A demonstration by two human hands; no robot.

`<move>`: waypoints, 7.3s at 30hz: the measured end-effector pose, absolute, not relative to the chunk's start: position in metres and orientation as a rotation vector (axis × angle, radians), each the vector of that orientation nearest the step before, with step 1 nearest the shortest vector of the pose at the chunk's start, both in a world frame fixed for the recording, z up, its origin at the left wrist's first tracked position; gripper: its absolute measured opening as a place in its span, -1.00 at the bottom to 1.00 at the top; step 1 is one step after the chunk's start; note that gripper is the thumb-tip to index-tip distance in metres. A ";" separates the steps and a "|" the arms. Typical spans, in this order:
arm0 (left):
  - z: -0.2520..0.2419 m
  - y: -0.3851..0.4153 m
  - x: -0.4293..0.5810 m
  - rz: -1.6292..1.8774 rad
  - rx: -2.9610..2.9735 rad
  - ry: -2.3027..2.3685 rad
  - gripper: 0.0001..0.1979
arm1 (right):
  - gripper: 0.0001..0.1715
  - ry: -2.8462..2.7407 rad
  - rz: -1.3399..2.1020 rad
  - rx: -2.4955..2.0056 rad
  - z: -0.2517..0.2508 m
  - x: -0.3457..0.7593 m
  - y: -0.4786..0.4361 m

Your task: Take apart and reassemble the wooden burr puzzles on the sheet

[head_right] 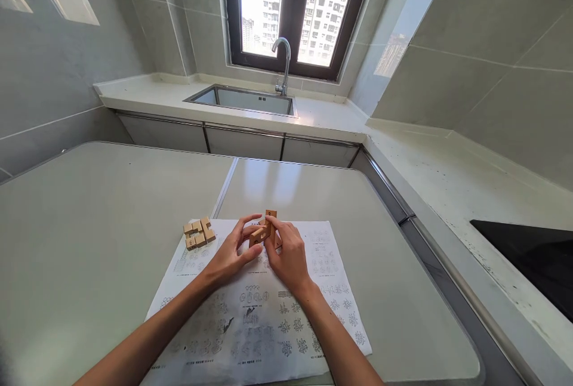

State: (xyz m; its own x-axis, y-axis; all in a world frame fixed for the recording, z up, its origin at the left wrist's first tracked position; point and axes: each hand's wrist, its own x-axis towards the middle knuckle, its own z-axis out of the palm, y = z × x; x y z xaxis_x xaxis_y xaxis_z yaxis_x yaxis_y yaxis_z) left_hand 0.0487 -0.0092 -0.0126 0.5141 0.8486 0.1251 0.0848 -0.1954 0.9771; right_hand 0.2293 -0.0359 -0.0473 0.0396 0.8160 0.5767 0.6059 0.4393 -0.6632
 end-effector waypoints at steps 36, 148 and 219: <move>-0.022 -0.019 0.056 0.905 1.945 0.978 -0.71 | -0.55 -1.705 0.310 -1.245 -0.050 0.221 -0.041; -0.033 0.018 0.017 0.837 2.807 1.262 -0.74 | -0.74 -1.504 0.549 -1.468 -0.054 0.218 -0.029; -0.042 -0.020 0.046 0.762 2.734 0.793 -0.71 | -0.80 -1.554 0.644 -1.450 -0.052 0.211 -0.035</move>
